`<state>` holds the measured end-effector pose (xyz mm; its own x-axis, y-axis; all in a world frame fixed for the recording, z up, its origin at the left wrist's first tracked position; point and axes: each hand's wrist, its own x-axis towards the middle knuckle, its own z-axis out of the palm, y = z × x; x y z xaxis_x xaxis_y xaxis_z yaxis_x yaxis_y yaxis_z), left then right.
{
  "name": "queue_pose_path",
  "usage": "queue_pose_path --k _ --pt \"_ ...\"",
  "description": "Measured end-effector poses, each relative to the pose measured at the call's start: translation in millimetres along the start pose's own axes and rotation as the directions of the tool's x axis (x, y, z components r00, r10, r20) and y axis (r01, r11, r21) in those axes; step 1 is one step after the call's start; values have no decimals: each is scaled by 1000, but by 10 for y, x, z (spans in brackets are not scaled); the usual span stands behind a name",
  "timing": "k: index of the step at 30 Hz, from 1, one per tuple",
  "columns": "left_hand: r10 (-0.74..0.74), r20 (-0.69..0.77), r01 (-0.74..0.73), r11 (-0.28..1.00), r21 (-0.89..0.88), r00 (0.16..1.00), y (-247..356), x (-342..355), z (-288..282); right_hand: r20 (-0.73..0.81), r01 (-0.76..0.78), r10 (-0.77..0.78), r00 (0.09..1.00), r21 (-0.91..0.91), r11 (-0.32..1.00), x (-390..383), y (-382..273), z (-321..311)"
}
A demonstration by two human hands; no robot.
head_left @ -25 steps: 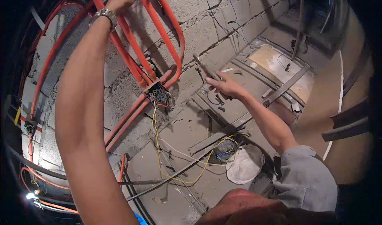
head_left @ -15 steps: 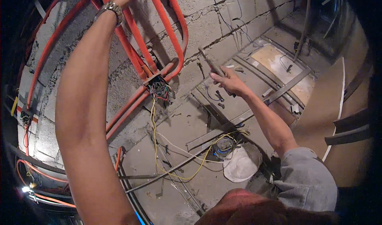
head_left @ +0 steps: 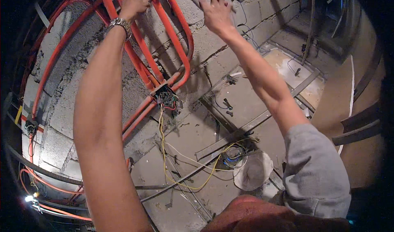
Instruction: The person uses pliers and their hands to pull, cut, and trim electrical wires extending from conduit pipes and a junction box.
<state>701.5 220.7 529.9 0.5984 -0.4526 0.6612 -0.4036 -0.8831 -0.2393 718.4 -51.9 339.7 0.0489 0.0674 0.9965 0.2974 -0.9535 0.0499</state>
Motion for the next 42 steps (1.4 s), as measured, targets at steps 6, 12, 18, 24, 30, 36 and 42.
queue_pose_path --k 6,12,18,24,30,36,42 --pt "68 -41 -67 998 10 997 -57 1 -21 459 -80 146 876 -160 984 551 -199 154" --pt "-5 -9 5 1000 -17 1000 -27 -76 -27 266 25 -3 964 -80 996 792 -208 95" --pt "-23 55 22 1000 19 998 -75 134 107 153 2 -72 986 418 909 978 209 179" --pt "88 -52 -75 974 213 995 -423 3 24 682 -469 -206 702 660 587 1286 -104 -417" --pt "-104 67 106 994 -21 992 -151 -19 81 669 -593 -259 697 740 317 863 192 167" --pt "33 -68 -25 994 110 997 41 58 137 505 -427 -168 847 834 351 614 198 513" --pt "-71 -16 71 997 36 997 -89 -66 31 366 -280 152 918 326 903 733 -107 -255"
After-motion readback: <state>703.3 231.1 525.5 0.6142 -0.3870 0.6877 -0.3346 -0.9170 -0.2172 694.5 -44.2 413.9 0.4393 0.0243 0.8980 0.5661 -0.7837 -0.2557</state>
